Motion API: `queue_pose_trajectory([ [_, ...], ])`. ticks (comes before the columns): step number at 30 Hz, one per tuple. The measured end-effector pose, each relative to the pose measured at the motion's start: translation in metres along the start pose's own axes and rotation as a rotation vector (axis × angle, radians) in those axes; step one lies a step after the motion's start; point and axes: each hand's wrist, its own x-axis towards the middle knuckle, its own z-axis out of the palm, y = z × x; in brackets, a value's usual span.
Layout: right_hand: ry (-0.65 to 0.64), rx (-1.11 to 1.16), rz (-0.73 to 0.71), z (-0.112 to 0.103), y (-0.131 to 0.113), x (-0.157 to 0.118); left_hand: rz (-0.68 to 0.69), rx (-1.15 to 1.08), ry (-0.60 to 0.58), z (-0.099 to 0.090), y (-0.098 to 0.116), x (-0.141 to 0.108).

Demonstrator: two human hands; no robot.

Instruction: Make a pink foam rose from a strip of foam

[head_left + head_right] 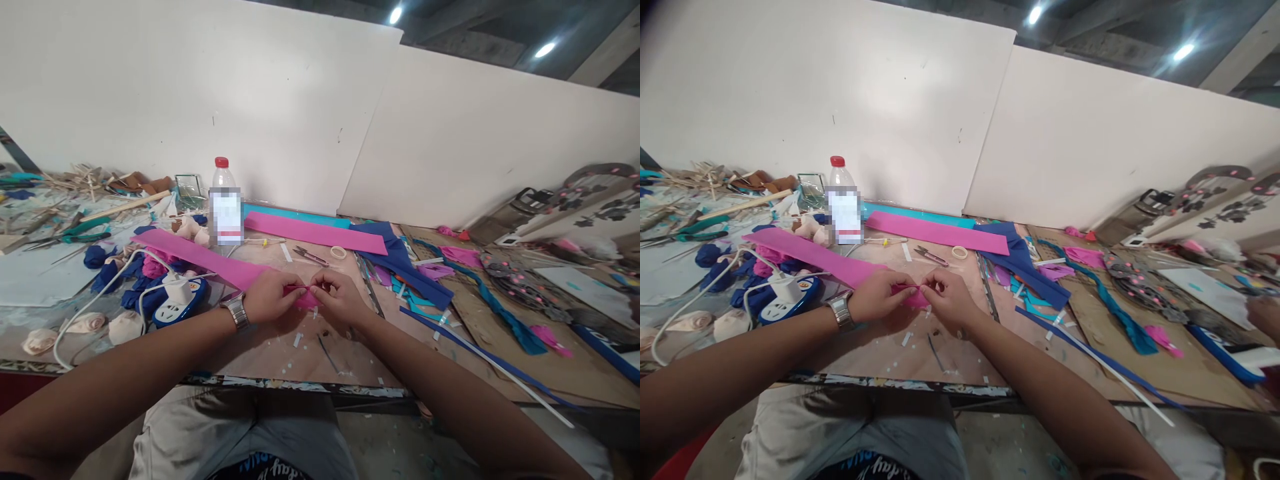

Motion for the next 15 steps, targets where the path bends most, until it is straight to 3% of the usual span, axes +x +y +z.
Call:
queue_pose_trajectory([
  [15,-0.06,0.043,0.041,-0.0044,0.0076,0.0028,-0.042,-0.045,-0.048,-0.0053,-0.004,0.0032],
])
